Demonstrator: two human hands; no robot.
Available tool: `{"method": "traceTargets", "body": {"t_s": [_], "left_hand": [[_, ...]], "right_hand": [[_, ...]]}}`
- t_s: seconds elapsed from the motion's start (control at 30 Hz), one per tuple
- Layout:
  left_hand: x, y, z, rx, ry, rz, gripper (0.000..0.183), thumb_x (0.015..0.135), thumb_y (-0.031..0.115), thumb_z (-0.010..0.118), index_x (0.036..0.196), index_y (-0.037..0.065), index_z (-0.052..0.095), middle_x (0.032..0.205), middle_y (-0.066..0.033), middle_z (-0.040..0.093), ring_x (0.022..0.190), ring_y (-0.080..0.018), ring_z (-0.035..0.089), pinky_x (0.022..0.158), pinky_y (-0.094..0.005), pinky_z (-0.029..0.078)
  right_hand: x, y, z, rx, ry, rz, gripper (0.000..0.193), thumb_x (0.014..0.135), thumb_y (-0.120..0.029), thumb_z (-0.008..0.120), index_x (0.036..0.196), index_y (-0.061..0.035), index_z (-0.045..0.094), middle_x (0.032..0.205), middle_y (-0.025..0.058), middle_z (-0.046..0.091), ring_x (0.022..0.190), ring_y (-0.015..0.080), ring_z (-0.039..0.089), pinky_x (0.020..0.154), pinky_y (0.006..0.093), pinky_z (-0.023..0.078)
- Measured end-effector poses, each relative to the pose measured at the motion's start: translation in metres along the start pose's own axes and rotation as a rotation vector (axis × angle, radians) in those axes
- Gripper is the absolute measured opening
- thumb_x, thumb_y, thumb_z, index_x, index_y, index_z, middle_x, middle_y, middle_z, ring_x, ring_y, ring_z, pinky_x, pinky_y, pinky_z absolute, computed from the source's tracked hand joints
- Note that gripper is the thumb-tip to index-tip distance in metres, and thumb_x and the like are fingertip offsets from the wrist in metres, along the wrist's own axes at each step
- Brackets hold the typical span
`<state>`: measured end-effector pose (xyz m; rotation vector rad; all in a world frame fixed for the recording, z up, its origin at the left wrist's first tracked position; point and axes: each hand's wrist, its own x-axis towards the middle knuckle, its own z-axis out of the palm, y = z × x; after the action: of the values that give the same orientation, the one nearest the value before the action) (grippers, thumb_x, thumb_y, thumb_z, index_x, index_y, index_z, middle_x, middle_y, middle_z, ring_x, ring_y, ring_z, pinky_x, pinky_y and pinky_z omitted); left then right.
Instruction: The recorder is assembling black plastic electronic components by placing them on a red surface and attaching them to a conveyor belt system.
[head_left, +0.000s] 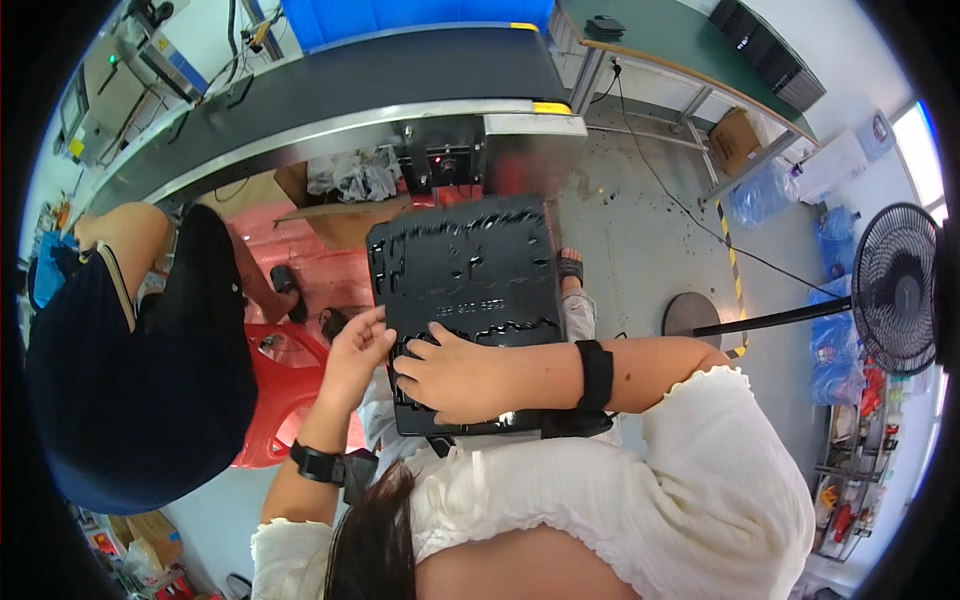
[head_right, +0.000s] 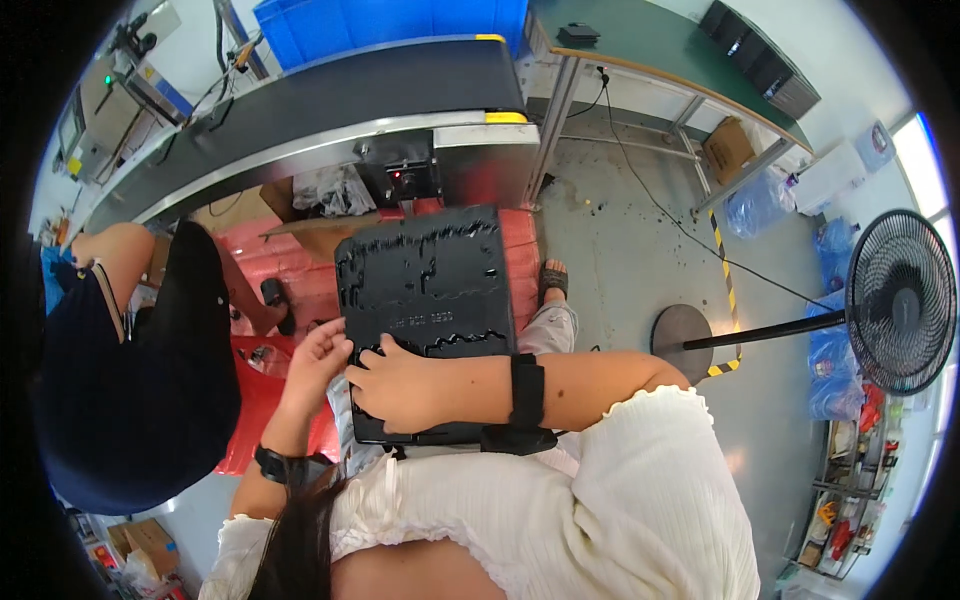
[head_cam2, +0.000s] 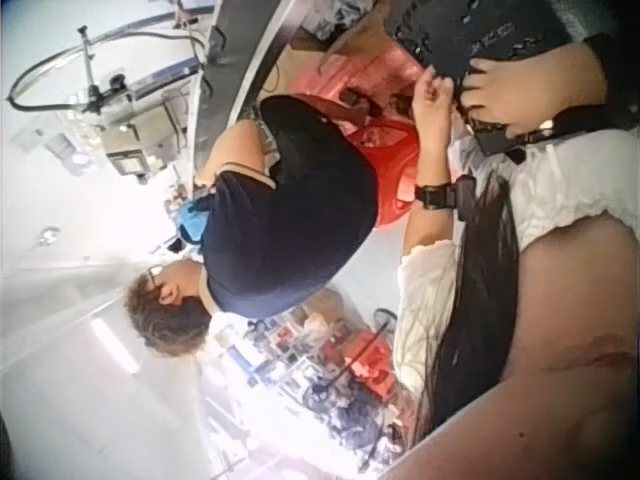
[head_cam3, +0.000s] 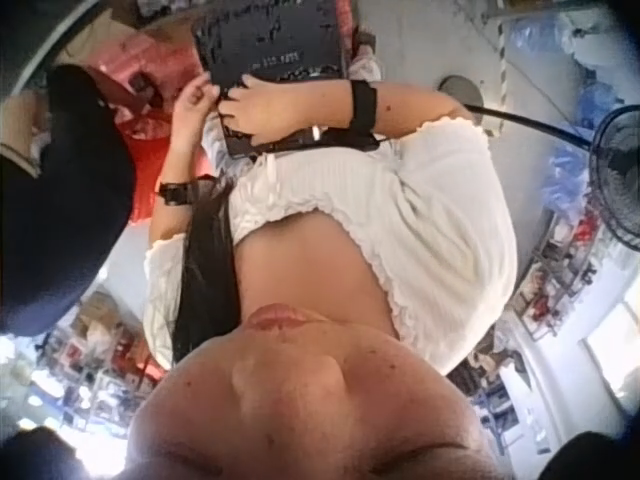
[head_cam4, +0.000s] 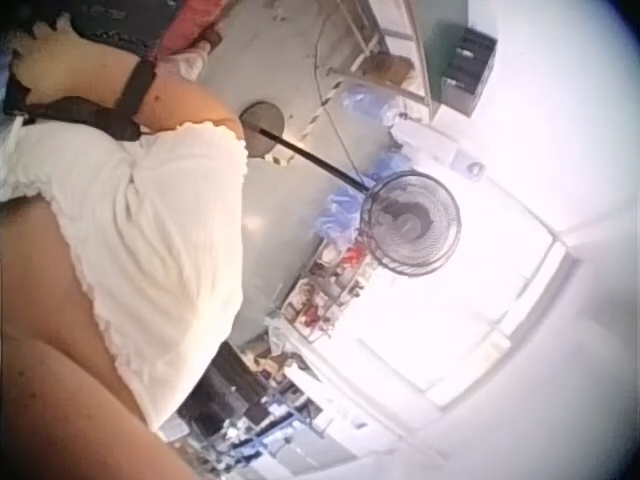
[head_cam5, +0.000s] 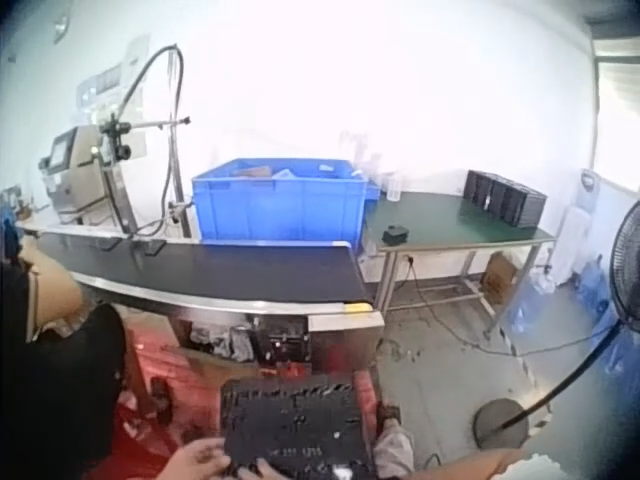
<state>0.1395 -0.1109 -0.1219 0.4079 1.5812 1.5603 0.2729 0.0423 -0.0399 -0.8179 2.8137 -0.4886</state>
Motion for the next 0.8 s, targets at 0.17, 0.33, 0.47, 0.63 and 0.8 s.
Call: {"method": "traceTargets", "body": {"t_s": [0.17, 0.33, 0.47, 0.63, 0.8], "left_hand": [[0.022, -0.031, -0.009, 0.674, 0.301, 0.367, 0.038, 0.084, 0.009, 0.062, 0.119, -0.002, 0.054, 0.095, -0.0076, 0.061, 0.077, -0.0134, 0.058, 0.069, -0.0252, 0.048], [0.026, -0.061, -0.021, 1.058, 0.467, 0.600, 0.038, 0.083, 0.015, 0.063, 0.116, -0.002, 0.056, 0.084, -0.0085, 0.061, 0.069, -0.0164, 0.055, 0.070, -0.0284, 0.046], [0.024, -0.049, -0.007, 0.705, 0.257, 0.187, 0.036, 0.086, 0.024, 0.060, 0.112, -0.001, 0.058, 0.078, -0.0105, 0.063, 0.072, -0.0212, 0.058, 0.074, -0.0314, 0.046], [0.022, -0.060, -0.006, 0.705, 0.382, 0.311, 0.030, 0.086, 0.025, 0.058, 0.098, -0.002, 0.063, 0.085, -0.0227, 0.064, 0.082, -0.0349, 0.062, 0.074, -0.0390, 0.047], [0.027, -0.081, -0.009, 0.609, 0.363, 0.269, 0.034, 0.085, 0.027, 0.059, 0.101, -0.002, 0.063, 0.082, -0.0149, 0.066, 0.075, -0.0211, 0.064, 0.070, -0.0334, 0.049]], "right_hand": [[-0.016, 0.014, 0.050, 0.232, -0.182, 0.183, 0.056, 0.074, -0.030, 0.068, 0.121, -0.0039, 0.051, 0.128, 0.0205, 0.041, 0.121, 0.0345, 0.038, 0.096, 0.0533, 0.033], [-0.051, 0.030, 0.081, -0.124, 0.370, 0.592, 0.054, 0.074, -0.031, 0.068, 0.115, 0.0004, 0.054, 0.136, 0.0219, 0.036, 0.125, 0.0409, 0.033, 0.094, 0.0549, 0.033], [-0.060, 0.024, 0.077, -0.102, 0.271, 0.632, 0.052, 0.077, -0.032, 0.065, 0.119, -0.0017, 0.053, 0.139, 0.0173, 0.035, 0.127, 0.0388, 0.032, 0.096, 0.0550, 0.033], [-0.063, 0.042, 0.084, -0.045, 0.275, 0.476, 0.051, 0.077, -0.028, 0.064, 0.121, -0.0050, 0.054, 0.141, 0.0156, 0.034, 0.128, 0.0378, 0.033, 0.099, 0.0523, 0.033], [-0.074, 0.039, 0.082, -0.017, 0.318, 0.433, 0.048, 0.076, -0.025, 0.065, 0.120, -0.0094, 0.055, 0.141, 0.0126, 0.036, 0.128, 0.0389, 0.034, 0.101, 0.0530, 0.032]]}}
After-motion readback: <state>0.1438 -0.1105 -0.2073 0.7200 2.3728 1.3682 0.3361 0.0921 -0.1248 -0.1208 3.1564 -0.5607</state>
